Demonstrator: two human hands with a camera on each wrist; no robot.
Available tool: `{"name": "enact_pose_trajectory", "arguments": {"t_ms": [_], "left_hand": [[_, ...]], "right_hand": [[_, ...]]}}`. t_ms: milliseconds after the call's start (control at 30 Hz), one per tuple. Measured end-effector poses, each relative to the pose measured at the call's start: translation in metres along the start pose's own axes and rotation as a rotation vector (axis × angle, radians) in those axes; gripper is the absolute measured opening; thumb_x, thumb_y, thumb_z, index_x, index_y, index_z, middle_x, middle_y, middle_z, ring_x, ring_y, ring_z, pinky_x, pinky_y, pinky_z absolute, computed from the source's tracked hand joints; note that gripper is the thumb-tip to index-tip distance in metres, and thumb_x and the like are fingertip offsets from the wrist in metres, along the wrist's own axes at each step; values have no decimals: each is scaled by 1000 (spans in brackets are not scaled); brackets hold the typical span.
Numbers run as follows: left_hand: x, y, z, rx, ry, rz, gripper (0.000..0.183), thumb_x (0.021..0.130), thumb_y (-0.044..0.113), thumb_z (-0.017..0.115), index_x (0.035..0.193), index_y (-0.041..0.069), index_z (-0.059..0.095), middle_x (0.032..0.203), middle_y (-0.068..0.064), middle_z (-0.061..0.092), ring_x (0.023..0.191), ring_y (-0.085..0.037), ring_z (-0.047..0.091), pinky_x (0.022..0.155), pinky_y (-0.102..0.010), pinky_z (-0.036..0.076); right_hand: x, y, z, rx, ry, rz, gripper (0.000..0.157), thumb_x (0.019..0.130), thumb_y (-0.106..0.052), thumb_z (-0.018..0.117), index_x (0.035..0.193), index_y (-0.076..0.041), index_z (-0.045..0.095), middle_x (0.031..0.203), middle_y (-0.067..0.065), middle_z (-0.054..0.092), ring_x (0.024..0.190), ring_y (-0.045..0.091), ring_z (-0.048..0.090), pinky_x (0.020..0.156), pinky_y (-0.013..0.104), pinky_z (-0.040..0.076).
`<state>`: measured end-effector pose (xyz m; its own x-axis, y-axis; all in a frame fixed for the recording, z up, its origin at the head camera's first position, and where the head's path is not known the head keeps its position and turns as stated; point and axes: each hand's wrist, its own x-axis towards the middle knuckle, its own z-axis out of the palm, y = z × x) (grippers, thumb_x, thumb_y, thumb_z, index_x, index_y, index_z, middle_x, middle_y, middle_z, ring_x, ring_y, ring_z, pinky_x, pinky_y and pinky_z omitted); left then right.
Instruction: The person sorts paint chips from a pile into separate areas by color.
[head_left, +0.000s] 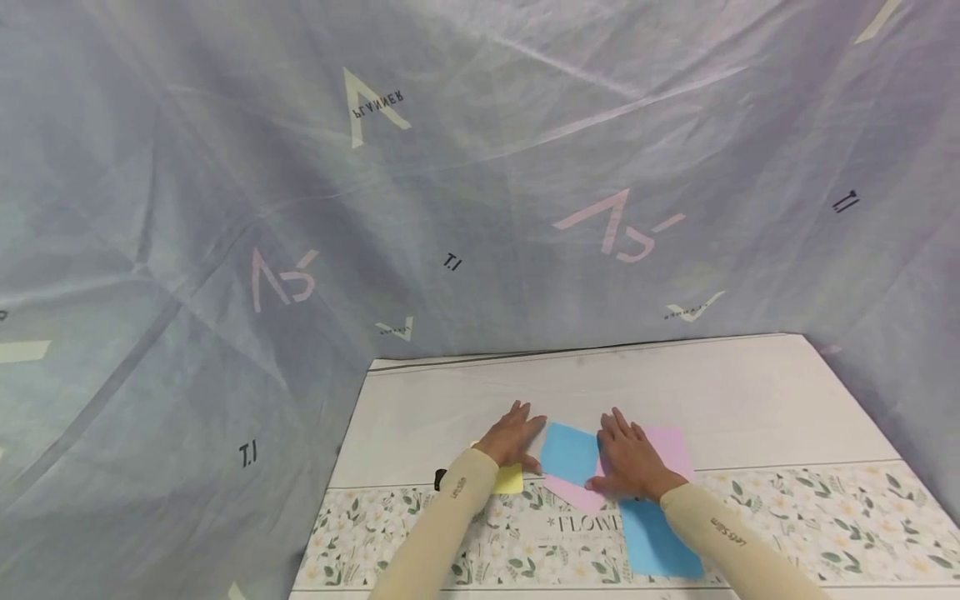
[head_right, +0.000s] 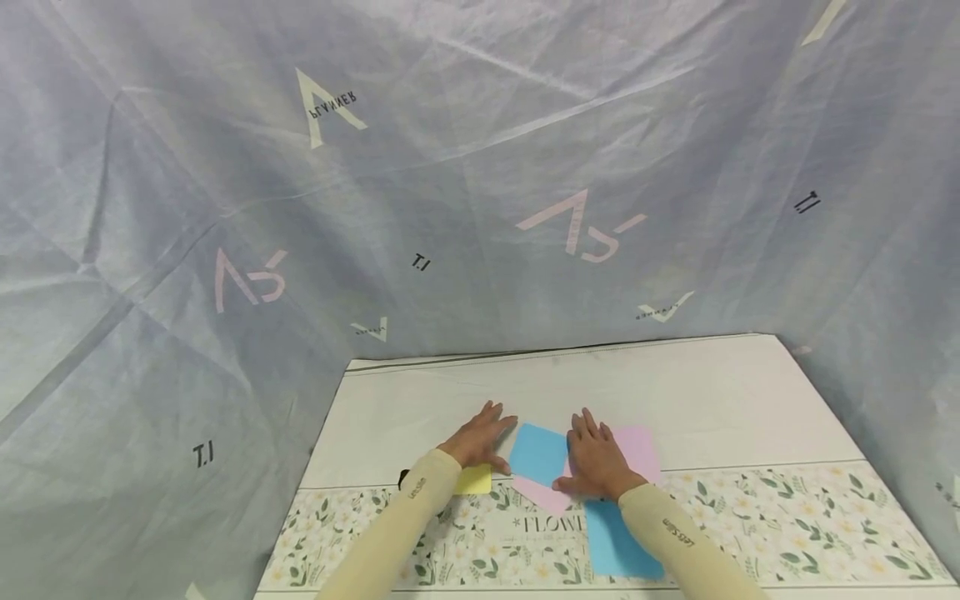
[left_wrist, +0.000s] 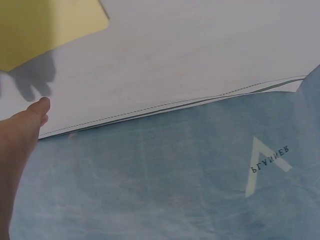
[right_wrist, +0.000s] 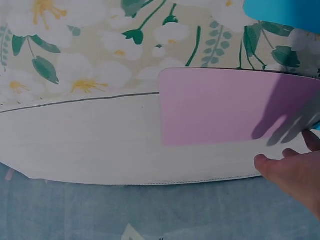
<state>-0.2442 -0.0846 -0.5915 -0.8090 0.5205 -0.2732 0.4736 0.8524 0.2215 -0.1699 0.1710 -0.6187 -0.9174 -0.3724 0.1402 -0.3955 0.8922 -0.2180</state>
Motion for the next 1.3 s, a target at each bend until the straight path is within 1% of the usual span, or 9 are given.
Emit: {"name": "enact_pose_trajectory", "arguments": {"t_ms": [167, 300, 500, 800, 1033, 1167, 1300], "left_hand": [[3, 6, 3, 30, -16, 23, 106, 67, 52, 85, 156, 27, 34, 166, -11, 19, 154, -29, 12, 122, -45, 24], [5, 9, 3, 46, -28, 15, 106, 67, 52, 86, 156, 29, 33, 166, -9, 18, 154, -28, 12, 122, -44, 25], [11, 13, 3, 62, -40, -6, 104, 65, 51, 88, 153, 31, 39, 166, -8, 20, 155, -26, 12, 122, -43, 25], [12, 19, 3, 58, -25, -15, 99, 61, 46, 93, 147, 27, 46, 165, -9, 24, 154, -28, 16, 121, -45, 28], [13, 19, 5, 69, 5, 8, 99, 60, 47, 93, 145, 26, 46, 164, -11, 25, 153, -30, 17, 120, -45, 29], [13, 18, 6, 60, 20, 16, 99, 60, 47, 93, 144, 24, 46, 164, -13, 25, 153, -30, 17, 121, -44, 29], [13, 16, 7, 59, 15, 6, 98, 62, 47, 92, 145, 25, 46, 165, -12, 23, 154, -30, 16, 121, -44, 29]], "right_hand": [[0, 0, -3, 15, 8, -11, 97, 71, -58, 83, 133, 11, 53, 147, 32, 43, 143, 51, 30, 108, 67, 35], [1, -1, -3, 52, 5, -9, 97, 70, -54, 85, 133, 12, 53, 148, 32, 42, 143, 51, 29, 108, 68, 34], [2, -1, 0, 85, -11, 16, 102, 69, -53, 87, 137, 13, 50, 151, 31, 39, 146, 50, 25, 111, 67, 31], [2, 1, 6, 99, 0, -5, 96, 68, -49, 88, 133, 13, 54, 150, 31, 41, 145, 51, 25, 110, 67, 32], [2, 3, 7, 137, -25, 10, 97, 70, -49, 87, 136, 12, 51, 152, 31, 38, 146, 51, 22, 110, 68, 31], [2, 5, 6, 158, -24, 7, 103, 68, -52, 87, 138, 12, 48, 153, 30, 37, 146, 51, 22, 111, 67, 30], [3, 5, 7, 175, -26, 6, 116, 63, -60, 87, 143, 11, 43, 155, 29, 35, 148, 49, 20, 112, 67, 29]]}}
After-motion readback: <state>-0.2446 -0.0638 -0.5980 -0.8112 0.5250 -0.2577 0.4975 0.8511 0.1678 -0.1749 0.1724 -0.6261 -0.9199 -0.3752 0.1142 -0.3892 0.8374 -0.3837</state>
